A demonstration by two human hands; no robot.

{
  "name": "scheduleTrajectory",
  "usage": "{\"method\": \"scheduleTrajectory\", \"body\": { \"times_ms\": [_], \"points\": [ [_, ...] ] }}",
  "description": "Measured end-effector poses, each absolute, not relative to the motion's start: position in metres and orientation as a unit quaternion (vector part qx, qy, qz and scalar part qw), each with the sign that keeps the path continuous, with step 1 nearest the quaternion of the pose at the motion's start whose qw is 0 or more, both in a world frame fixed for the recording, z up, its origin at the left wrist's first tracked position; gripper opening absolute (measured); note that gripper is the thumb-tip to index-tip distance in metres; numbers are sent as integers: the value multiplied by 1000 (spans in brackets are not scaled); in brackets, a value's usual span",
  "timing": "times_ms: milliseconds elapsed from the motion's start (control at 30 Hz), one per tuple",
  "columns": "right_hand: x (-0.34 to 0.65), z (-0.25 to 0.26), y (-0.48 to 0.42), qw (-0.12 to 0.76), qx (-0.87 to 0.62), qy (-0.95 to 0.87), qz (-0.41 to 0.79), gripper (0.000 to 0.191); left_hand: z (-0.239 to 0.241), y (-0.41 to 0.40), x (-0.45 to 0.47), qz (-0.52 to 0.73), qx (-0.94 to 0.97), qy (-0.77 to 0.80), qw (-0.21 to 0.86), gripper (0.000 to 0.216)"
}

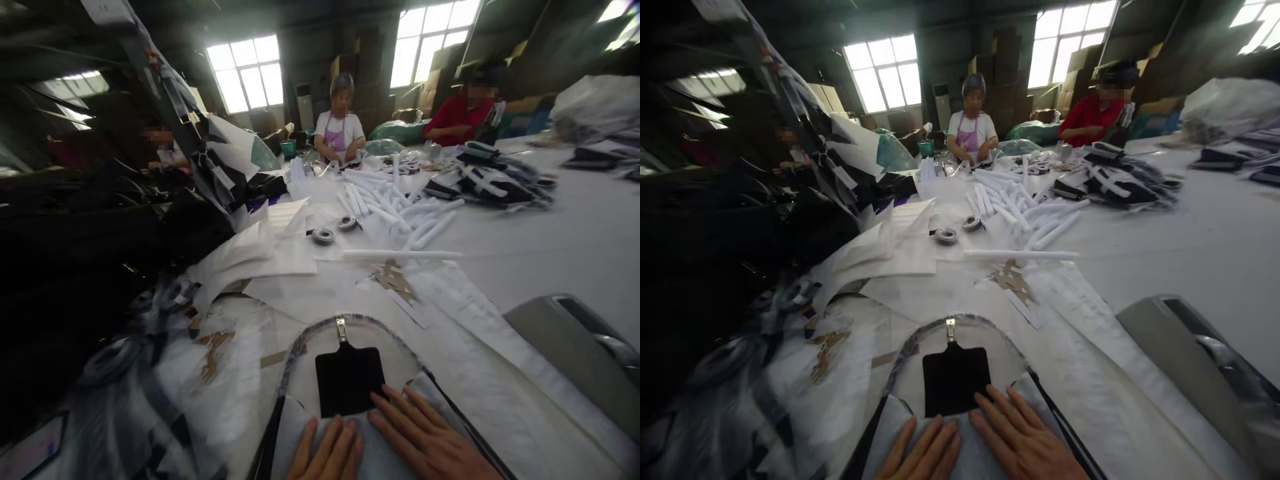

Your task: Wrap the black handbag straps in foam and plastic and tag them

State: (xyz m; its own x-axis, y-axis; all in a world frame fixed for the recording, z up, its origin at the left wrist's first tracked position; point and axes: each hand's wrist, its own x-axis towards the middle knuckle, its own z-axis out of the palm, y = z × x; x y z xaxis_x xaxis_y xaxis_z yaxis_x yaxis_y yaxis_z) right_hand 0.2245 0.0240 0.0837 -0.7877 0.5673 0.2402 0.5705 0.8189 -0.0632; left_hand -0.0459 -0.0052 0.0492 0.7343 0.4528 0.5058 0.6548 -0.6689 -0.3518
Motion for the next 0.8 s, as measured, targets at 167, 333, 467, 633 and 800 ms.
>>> {"method": "scheduleTrajectory", "body": {
  "times_ms": [167, 333, 467, 633, 800],
  "points": [
    [227, 78, 23, 101, -281, -954, -21, 75, 58, -10, -57, -140, -905, -297, 271, 46],
    [225, 78, 24, 77, -290, -954, -17, 70, 64, -8, -54, -154, -900, -313, 260, 46],
    [224, 72, 25, 123, -291, -949, -19, 72, 68, -7, -53, -147, -899, -302, 279, 43],
    [226, 64, 30, 142, -256, -950, -113, 49, 48, -3, -59, -159, -893, -277, 317, 39],
    [226, 62, 33, 168, -241, -944, -151, 40, 37, 2, -65, -155, -893, -258, 335, 46]
  ]
}}
